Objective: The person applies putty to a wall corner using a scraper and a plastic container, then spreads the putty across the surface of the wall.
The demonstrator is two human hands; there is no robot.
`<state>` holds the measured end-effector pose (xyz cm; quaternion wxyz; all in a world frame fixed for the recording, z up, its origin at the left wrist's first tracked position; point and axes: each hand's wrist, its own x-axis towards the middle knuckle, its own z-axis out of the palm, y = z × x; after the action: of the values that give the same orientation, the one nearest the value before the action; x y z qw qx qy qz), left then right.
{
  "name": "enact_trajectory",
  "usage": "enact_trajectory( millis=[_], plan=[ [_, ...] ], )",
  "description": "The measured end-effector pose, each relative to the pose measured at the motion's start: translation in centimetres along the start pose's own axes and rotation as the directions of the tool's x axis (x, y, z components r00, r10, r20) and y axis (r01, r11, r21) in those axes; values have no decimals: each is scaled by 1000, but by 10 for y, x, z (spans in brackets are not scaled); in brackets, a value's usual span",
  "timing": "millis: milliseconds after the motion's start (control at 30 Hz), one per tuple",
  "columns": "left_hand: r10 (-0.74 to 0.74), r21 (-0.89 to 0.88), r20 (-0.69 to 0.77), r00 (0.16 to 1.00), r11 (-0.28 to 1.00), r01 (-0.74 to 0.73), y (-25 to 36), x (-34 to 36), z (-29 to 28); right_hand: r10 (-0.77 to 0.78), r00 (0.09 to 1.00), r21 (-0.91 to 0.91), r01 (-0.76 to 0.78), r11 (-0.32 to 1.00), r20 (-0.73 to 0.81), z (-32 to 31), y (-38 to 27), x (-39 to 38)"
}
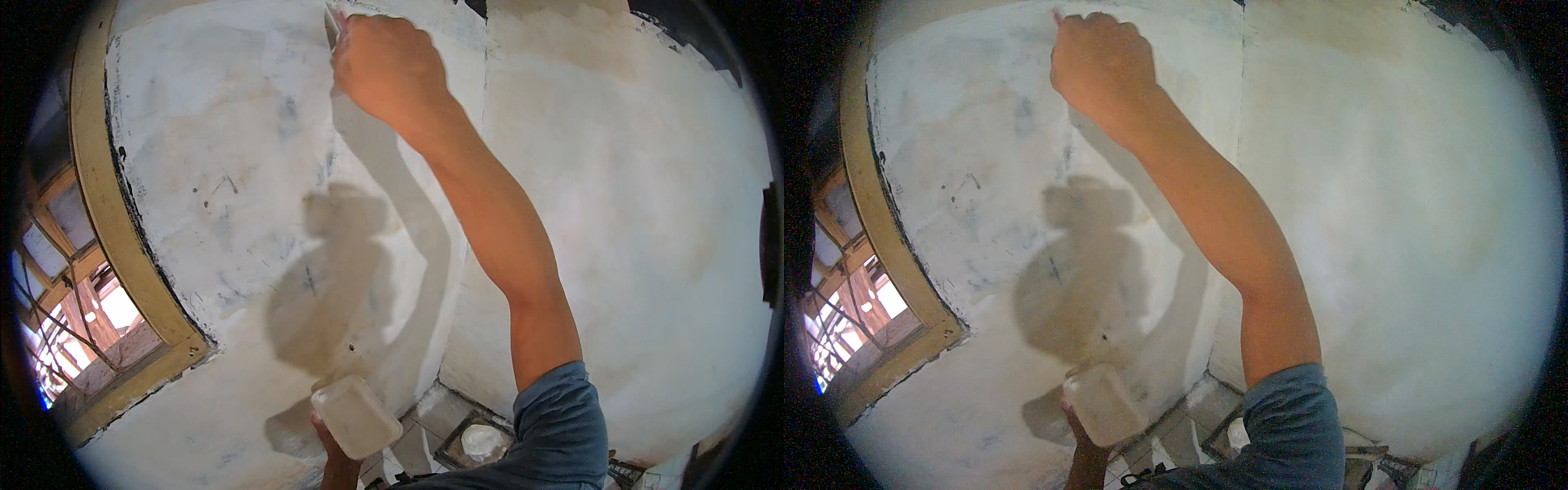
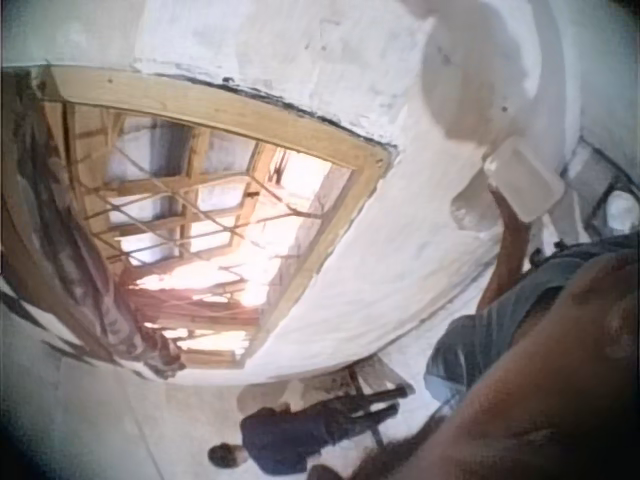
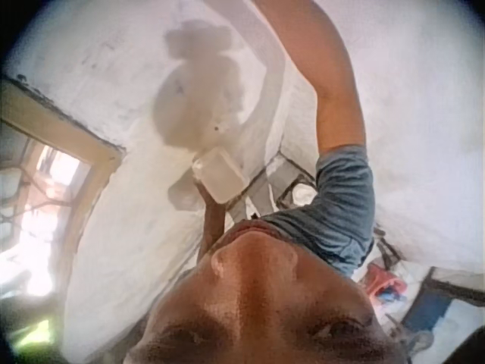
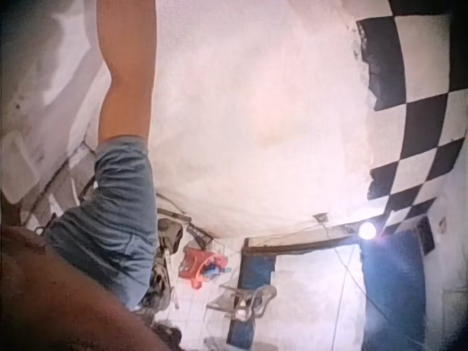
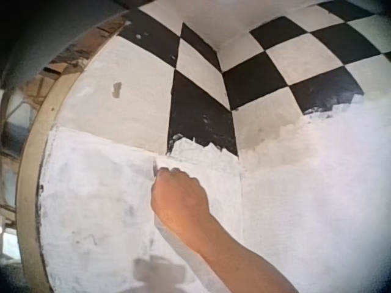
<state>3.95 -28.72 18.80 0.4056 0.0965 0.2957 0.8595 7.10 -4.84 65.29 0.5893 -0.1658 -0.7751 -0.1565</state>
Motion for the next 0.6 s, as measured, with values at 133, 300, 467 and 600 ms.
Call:
enact_trajectory(
  millis=[133, 300, 467, 600],
  plan=[
    [-51, -24, 9, 999, 998, 51, -10, 2, 1, 29, 997, 58, -25, 998, -78, -15, 59, -26],
    [-122, -142, 74, 990, 981, 131, -18, 0, -22, 491, 851, 292, -526, 799, 187, 55, 188, -119],
    [-145, -88, 12, 989, 985, 146, -8, -10, 8, 718, 636, 120, -766, 632, 282, 118, 219, -238],
    [-159, -127, 20, 987, 979, 160, -19, 4, -13, 623, 757, 108, -648, 754, 197, 153, 172, -261]
  ],
)
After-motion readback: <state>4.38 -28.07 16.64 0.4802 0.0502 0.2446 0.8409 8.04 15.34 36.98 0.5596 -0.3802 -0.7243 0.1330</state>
